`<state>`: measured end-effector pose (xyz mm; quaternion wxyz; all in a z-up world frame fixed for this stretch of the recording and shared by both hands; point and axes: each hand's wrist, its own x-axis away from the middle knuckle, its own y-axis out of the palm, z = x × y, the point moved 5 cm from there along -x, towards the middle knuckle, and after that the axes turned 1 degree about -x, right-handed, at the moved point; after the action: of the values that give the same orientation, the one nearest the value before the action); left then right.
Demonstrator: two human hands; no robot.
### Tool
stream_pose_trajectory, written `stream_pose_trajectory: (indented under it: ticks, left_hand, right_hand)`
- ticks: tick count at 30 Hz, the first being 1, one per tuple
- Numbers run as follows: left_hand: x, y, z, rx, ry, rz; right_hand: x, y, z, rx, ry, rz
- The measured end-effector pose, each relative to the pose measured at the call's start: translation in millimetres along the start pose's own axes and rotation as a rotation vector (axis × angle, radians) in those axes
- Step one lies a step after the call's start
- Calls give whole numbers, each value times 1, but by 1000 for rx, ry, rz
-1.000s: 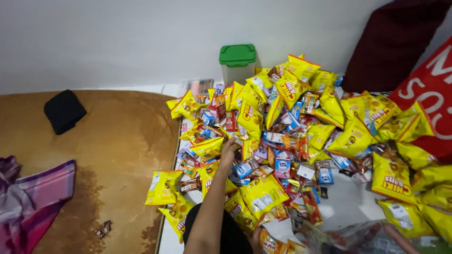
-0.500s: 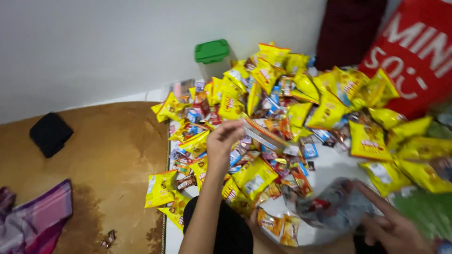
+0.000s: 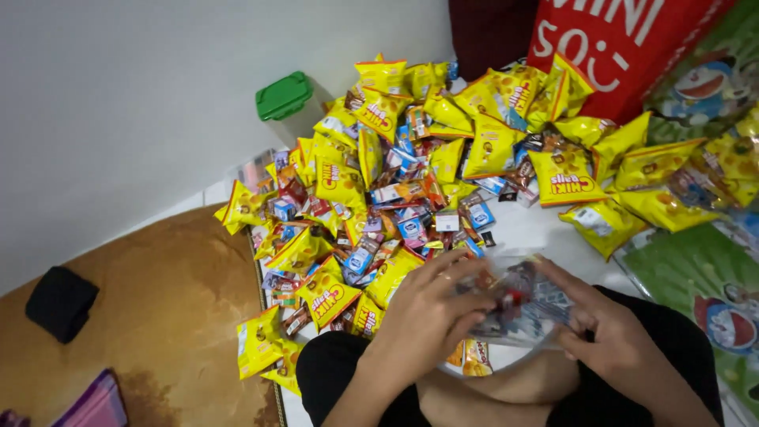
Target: The person sorts snack packets by hand, picking them up from the floor and placing them into floppy plastic bags until each bag is filled.
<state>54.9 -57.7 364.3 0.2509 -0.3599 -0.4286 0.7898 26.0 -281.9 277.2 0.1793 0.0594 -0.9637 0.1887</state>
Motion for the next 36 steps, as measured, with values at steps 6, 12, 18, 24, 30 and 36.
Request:
stream_pose_trajectory:
  ticks: [6,12,18,24,30,36]
  left_hand:
    - [15,2,0,-126,-376,30]
    - [53,18,2,-265,-538,-80]
    - [57,14,8,-48,-599,-139]
    - [62,19,1,4,-612,-35]
    - [45,14,-6,-58,-585,-16]
    - [2,-7,-40,8,-565,44]
  right_hand:
    - [5,5,5,84,-100,25]
    - [25,16,-4,253,16,-100]
    - [43,30,14,441,210,-117]
    - [53,32,7,431,262,-29]
    - [30,26,-10,565,318,-12]
    - [-22,1,-71,541,-54,7]
